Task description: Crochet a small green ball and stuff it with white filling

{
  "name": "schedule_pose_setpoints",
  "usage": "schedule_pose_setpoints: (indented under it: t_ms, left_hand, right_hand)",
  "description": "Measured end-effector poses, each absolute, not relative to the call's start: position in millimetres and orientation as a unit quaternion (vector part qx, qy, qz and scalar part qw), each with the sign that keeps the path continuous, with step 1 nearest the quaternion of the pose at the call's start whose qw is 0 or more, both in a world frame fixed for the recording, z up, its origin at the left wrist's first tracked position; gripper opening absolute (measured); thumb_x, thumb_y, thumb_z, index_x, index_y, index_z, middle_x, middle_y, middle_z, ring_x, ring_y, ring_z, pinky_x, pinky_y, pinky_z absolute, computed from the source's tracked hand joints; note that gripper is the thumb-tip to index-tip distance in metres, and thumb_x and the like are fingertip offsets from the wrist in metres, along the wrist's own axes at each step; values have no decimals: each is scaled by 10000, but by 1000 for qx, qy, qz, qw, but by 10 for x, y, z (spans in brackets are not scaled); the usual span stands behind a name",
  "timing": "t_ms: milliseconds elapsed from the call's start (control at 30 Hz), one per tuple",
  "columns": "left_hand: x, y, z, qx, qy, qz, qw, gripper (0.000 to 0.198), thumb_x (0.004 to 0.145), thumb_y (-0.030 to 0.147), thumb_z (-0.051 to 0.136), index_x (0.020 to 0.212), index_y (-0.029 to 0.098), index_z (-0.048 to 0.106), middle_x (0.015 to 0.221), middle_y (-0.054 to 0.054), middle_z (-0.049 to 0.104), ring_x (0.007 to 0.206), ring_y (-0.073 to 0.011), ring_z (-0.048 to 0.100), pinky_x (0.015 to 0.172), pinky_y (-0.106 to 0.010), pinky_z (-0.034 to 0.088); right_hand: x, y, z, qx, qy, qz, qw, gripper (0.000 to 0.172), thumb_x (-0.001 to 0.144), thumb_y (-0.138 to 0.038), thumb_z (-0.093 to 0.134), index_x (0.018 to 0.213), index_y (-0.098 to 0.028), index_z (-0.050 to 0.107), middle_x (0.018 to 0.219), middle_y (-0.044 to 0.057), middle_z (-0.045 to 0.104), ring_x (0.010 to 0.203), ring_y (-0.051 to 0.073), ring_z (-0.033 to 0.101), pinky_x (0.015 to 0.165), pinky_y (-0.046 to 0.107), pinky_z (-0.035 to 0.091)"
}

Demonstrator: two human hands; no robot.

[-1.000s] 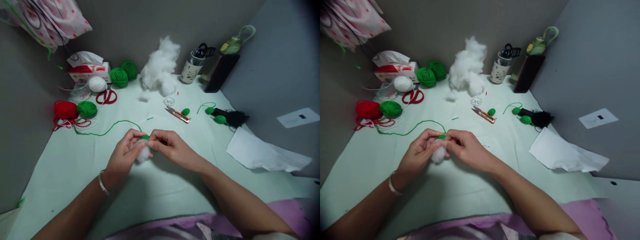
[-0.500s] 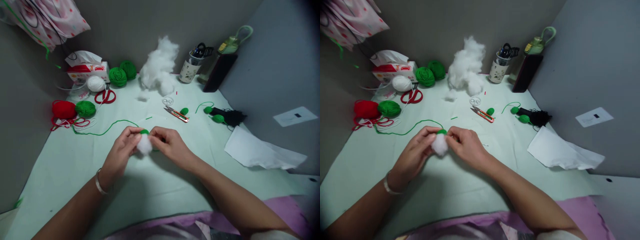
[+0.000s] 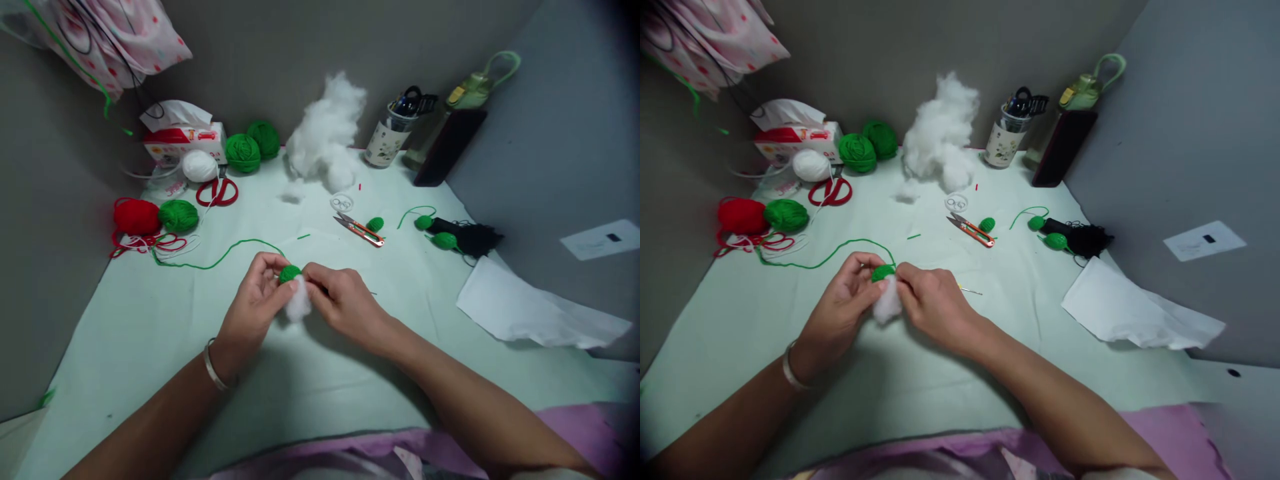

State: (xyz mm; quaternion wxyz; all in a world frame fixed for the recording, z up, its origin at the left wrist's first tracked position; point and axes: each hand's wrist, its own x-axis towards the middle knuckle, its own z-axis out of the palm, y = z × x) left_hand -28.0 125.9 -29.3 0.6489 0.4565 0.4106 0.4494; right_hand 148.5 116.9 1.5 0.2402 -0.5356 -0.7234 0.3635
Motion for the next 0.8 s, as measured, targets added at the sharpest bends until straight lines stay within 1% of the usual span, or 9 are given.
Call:
schedule_pose_setpoints:
  t_ms: [67,133,200,300,400,467,567,700,800]
  left_hand:
    - [-247,1250,-308,478,427,473,604,219,868,222,722,1009,227,555,811,43,576,661,-118,510,591,-235,432]
    - [-228,1260,-339,493,441,489,569,206,827,173,697,966,227,556,783,41,570,665,-132,519,596,-247,436]
    - [-226,1278,-378,500,447,494,553,197,803,152,686,940,223,563,780,31,585,675,-141,532,610,-257,443]
    - [-242,1286,-411,502,446,500,546,173,839,185,685,965,220,572,798,23,594,662,-138,529,601,-258,438]
    - [-260,1253,-393,510,435,508,541,200,875,246,723,1011,217,580,840,16,599,692,-137,554,616,-257,454]
    - [-269,1223,-363,518,425,503,546,215,902,281,738,1044,216,591,865,8,615,727,-140,580,642,-259,472]
    - [-277,1206,-320,518,408,486,573,217,938,310,739,1076,223,597,842,18,613,695,-126,574,620,-246,463]
    - [-277,1242,-307,502,398,484,596,245,884,292,784,997,229,576,841,26,618,609,-100,530,554,-235,431]
    - [-260,1281,-325,497,425,485,581,248,821,244,782,936,230,563,755,51,592,567,-98,498,530,-229,413]
  right_hand:
    - [1456,1126,43,-531,-729,363,233,161,965,-209,468,812,-217,518,620,-57,460,561,112,385,628,282,274]
    - [1427,1089,52,-527,-731,363,237,158,974,-222,478,828,-214,535,625,-54,470,562,114,387,633,285,276]
    - [1404,1076,36,-526,-721,374,252,158,976,-231,486,838,-208,560,636,-50,488,572,115,390,637,287,284]
    - [1395,1119,-24,-527,-658,450,297,186,964,-288,521,812,-203,588,632,-54,474,588,115,387,618,276,298]
    - [1421,1197,-82,-530,-583,521,328,236,916,-362,587,741,-203,583,581,-75,401,568,109,336,565,269,267]
    - [1446,1233,-98,-544,-571,514,337,246,876,-365,619,697,-204,570,559,-84,369,560,104,309,550,273,241]
    - [1474,1243,-88,-560,-586,479,336,232,844,-338,634,668,-203,564,558,-79,388,567,102,319,554,277,237]
    - [1485,1215,-39,-542,-602,490,321,234,883,-336,604,695,-204,564,564,-75,409,566,104,335,562,274,255]
    - [1459,1173,-4,-525,-615,508,296,230,929,-330,560,736,-206,555,603,-68,419,581,110,355,572,272,272]
